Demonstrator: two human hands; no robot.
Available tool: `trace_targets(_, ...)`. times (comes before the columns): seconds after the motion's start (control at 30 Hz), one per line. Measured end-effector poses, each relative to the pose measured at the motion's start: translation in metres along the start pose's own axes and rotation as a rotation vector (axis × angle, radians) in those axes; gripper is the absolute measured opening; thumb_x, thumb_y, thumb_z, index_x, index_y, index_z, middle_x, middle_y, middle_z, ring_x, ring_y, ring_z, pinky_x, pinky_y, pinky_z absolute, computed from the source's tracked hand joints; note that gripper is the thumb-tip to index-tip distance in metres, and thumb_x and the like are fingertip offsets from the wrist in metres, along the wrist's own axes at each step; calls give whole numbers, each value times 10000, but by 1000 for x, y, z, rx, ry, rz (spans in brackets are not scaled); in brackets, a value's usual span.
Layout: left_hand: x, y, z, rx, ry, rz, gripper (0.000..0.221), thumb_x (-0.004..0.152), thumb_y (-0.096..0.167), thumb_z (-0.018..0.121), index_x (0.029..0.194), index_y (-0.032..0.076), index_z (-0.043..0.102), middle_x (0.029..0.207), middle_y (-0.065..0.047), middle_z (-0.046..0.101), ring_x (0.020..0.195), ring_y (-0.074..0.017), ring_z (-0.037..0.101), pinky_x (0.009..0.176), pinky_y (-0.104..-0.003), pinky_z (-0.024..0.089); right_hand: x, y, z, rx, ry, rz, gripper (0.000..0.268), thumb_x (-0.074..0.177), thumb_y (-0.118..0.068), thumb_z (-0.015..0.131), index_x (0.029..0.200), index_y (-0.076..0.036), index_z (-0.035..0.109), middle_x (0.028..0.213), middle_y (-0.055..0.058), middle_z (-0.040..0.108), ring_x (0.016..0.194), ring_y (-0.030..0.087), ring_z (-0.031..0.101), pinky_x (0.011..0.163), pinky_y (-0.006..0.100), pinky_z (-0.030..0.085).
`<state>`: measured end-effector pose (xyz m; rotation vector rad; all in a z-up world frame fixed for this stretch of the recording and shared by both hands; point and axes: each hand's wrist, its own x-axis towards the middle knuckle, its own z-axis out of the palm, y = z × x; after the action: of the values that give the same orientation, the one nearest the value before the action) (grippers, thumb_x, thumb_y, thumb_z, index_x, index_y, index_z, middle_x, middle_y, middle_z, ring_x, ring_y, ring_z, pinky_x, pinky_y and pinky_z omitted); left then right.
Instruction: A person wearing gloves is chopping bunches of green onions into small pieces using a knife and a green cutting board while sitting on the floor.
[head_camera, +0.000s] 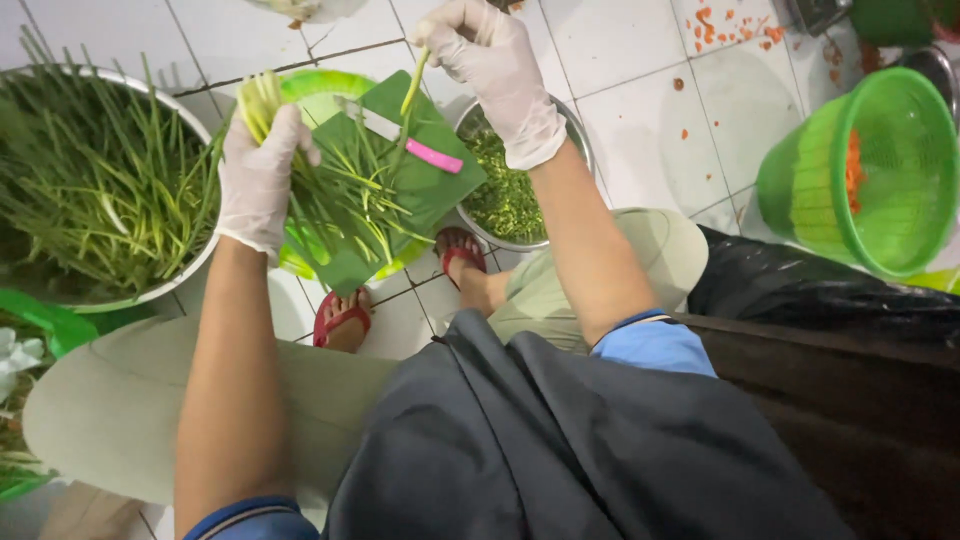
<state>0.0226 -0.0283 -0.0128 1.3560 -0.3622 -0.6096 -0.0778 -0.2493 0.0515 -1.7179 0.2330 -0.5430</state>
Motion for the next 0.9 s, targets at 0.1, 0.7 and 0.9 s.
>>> trace_targets(0.1,-2,7,0,-32,-34,27,243,930,228,563,1110,79,495,732,32,531,624,-83,532,700,-216,470,3,-13,29,7,-93,17,99,856,-128,676,890,-35,680,729,28,647,614,53,557,506,146,391)
trace_targets(0.7,-3,19,-8,-212,-13,50,250,871,110,668,1073,51,532,799,10,558,660,-69,540,636,-175,478,3,0,90,-78,-325,-121,83,816,-57,636,883,-37,591,803,32,633,719,98,598,695,217,526)
trace_targets(0.9,-5,24,-6,-198,82,99,194,837,96,642,1011,60,565,738,19,554,603,-75,517,624,-185,460,-23,12,83,-144,-483,8,104,803,-40,671,886,-72,617,844,2,629,729,86,571,700,202,485)
